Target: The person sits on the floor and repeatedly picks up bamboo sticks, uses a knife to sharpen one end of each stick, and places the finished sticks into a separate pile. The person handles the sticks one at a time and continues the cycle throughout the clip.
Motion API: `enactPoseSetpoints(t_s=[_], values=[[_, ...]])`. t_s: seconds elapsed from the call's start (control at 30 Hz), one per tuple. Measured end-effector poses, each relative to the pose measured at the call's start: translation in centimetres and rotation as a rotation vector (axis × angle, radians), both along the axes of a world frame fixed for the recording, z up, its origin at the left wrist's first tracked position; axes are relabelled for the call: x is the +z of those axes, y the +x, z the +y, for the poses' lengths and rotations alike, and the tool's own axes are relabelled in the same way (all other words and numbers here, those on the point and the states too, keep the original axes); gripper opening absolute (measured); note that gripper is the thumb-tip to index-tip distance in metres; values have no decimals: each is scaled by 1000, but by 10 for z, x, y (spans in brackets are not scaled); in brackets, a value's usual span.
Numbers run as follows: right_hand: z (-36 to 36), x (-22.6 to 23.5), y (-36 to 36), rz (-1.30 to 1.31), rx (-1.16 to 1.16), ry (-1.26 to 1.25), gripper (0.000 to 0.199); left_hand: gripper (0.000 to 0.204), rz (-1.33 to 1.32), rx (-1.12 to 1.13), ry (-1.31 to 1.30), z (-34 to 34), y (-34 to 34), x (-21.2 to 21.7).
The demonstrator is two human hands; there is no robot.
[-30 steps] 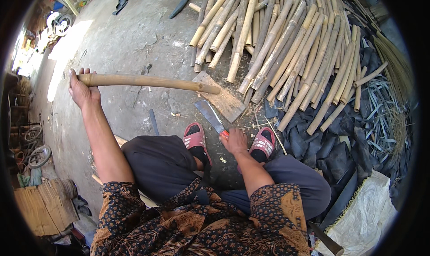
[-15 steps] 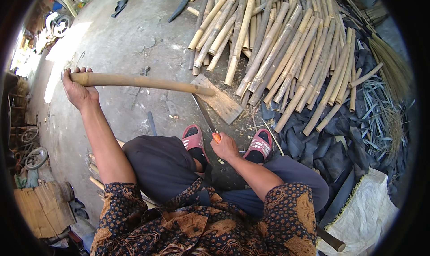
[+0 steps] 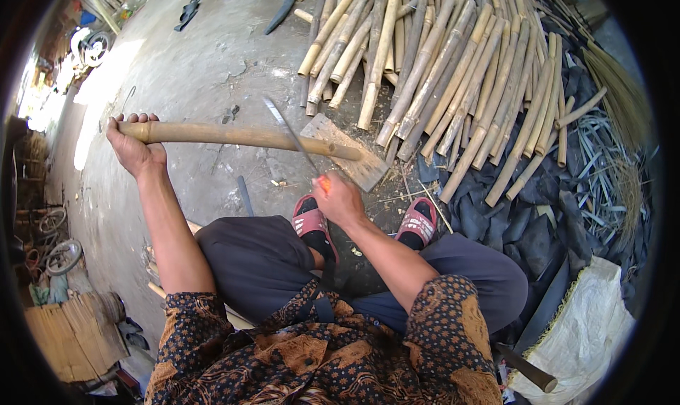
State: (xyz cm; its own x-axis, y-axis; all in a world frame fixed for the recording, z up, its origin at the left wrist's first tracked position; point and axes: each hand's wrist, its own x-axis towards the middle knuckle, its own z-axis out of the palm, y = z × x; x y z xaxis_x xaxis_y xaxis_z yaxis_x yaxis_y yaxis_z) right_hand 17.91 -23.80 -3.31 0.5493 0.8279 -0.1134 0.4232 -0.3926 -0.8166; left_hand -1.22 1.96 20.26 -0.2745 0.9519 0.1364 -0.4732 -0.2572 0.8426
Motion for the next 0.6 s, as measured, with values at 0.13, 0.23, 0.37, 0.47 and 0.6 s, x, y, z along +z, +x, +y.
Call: enactPoseSetpoints(t_s=[0.13, 0.23, 0.37, 0.47, 0.6], values=[[7, -24, 5, 2, -116, -96, 35, 28, 5, 36, -56, -7, 11, 0], [-5, -44, 17, -18, -169, -245, 35, 27, -18, 22, -44, -9, 8, 1], [-15, -60, 19, -55, -138, -176, 34, 26, -49, -250, 68, -7, 1, -1], [-19, -62, 23, 28, -82, 20, 34, 26, -112, -392, 108, -7, -1, 1], [-29, -59, 30, 80, -332, -346, 35, 26, -152, -431, 88, -11, 3, 6]])
